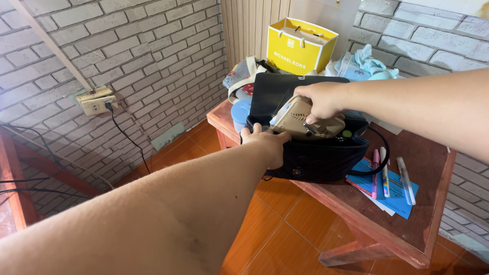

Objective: The person packs a black handbag with daily essentials from a wooden table. They place a hair straightener, power bank, wallet, pens, a small bottle, and a lollipop into the bag, then close the flap and secure the magnetic clasp.

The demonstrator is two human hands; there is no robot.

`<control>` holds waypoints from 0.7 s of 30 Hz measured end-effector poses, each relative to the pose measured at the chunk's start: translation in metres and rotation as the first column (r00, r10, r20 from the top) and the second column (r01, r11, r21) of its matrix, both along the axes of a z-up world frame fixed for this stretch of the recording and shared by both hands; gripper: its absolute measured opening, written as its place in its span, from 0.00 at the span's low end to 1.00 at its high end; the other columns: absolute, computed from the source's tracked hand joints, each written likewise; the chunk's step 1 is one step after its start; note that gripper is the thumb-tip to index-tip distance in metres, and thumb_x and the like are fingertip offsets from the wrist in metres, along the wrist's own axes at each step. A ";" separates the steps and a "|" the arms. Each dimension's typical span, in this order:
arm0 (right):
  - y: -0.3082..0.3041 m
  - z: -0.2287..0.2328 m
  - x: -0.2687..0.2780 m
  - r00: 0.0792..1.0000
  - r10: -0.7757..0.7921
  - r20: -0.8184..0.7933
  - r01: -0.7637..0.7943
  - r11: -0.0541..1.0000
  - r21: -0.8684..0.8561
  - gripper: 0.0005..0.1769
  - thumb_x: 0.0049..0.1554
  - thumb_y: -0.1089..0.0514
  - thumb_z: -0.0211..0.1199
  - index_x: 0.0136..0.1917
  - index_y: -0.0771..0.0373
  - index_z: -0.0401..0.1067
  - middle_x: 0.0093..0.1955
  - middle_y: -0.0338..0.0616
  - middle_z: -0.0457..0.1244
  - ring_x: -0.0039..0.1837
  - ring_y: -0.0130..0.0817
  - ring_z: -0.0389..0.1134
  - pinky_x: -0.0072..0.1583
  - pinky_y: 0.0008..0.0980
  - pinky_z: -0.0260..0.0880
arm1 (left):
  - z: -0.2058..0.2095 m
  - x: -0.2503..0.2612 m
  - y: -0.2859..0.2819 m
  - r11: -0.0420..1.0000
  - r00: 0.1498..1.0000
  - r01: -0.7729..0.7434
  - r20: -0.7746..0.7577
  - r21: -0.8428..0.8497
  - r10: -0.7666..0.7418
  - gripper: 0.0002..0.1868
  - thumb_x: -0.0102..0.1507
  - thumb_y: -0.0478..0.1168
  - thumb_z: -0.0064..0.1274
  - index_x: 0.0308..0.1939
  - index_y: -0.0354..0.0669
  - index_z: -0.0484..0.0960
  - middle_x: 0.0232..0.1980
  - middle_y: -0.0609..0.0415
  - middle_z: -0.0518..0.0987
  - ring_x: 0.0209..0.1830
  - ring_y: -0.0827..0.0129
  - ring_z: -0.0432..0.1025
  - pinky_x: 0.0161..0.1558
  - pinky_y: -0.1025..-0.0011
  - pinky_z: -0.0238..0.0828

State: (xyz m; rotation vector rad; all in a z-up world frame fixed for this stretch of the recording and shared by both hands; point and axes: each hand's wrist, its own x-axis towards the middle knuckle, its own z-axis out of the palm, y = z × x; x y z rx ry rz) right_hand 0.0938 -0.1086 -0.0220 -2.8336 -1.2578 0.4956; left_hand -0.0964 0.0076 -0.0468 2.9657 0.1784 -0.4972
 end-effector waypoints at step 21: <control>-0.006 0.001 -0.051 0.964 -0.021 0.265 0.064 0.985 -0.158 0.22 0.49 0.49 0.75 0.57 0.48 0.77 0.52 0.40 0.72 0.59 0.41 0.73 0.59 0.44 0.72 | 0.000 0.011 0.002 0.997 0.998 0.014 -0.058 0.075 -0.010 0.38 0.61 0.41 0.52 0.74 0.76 0.63 0.74 0.48 0.68 0.81 0.51 0.47 0.71 0.36 0.38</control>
